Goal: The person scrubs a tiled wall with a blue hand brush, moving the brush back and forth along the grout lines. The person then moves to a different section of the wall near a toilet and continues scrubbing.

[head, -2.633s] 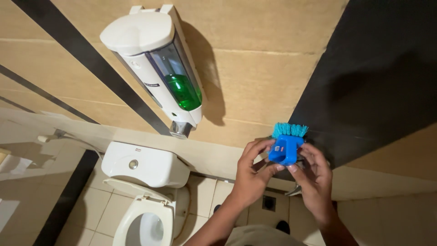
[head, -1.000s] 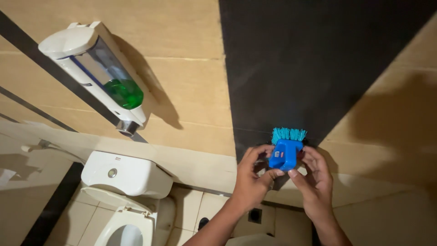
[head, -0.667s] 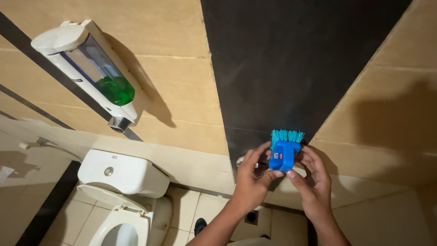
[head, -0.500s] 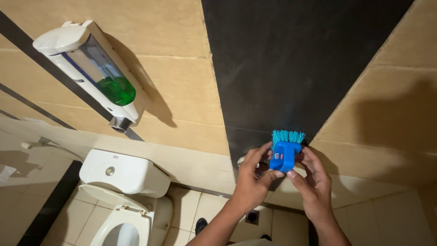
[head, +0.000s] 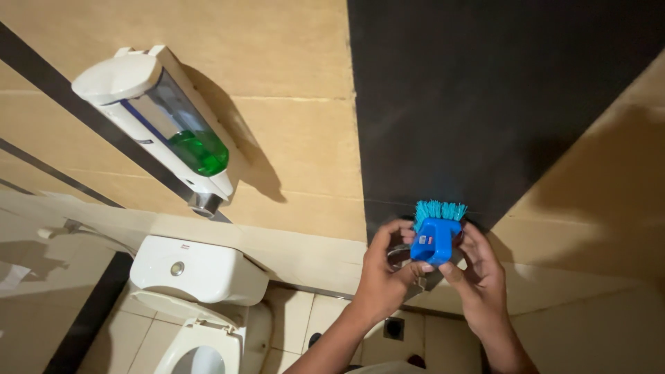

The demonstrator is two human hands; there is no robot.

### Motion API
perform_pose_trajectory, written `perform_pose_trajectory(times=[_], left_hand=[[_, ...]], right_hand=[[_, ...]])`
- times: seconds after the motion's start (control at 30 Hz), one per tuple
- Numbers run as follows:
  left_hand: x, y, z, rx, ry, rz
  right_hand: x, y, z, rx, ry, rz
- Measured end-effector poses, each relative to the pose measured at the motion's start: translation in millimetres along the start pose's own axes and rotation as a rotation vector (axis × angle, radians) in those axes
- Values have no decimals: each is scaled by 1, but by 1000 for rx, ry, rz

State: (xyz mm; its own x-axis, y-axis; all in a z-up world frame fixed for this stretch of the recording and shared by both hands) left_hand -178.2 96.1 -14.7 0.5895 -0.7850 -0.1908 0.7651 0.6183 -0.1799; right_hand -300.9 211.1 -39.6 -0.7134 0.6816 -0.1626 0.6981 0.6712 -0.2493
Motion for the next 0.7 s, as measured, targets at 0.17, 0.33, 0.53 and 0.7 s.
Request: perform_pose_trajectory(times=[0.17, 0.33, 0.53, 0.7], left_hand=[[18, -4, 10, 19, -36, 2], [32, -5, 29, -55, -185, -16], [43, -6, 29, -42, -68, -47], [50, -6, 39, -89, -220, -34]], right_hand=[[-9, 1, 20, 18, 23, 21], [-20, 3, 27, 1, 56, 45], [-44, 2, 12, 36, 7, 25], [-55, 0, 1, 53, 28, 9]])
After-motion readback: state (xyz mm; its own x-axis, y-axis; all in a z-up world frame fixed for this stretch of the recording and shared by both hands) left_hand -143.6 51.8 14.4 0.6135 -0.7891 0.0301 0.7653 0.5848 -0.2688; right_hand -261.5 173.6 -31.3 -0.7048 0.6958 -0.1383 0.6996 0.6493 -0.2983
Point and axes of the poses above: each hand's wrist, its own y-axis away from the middle knuckle, its own x-axis out of the back of the hand, z = x × y, the point moved 8 cm from there along -y, towards the middle knuckle, and after that the axes turned 1 degree about y, right-handed, at the moved point
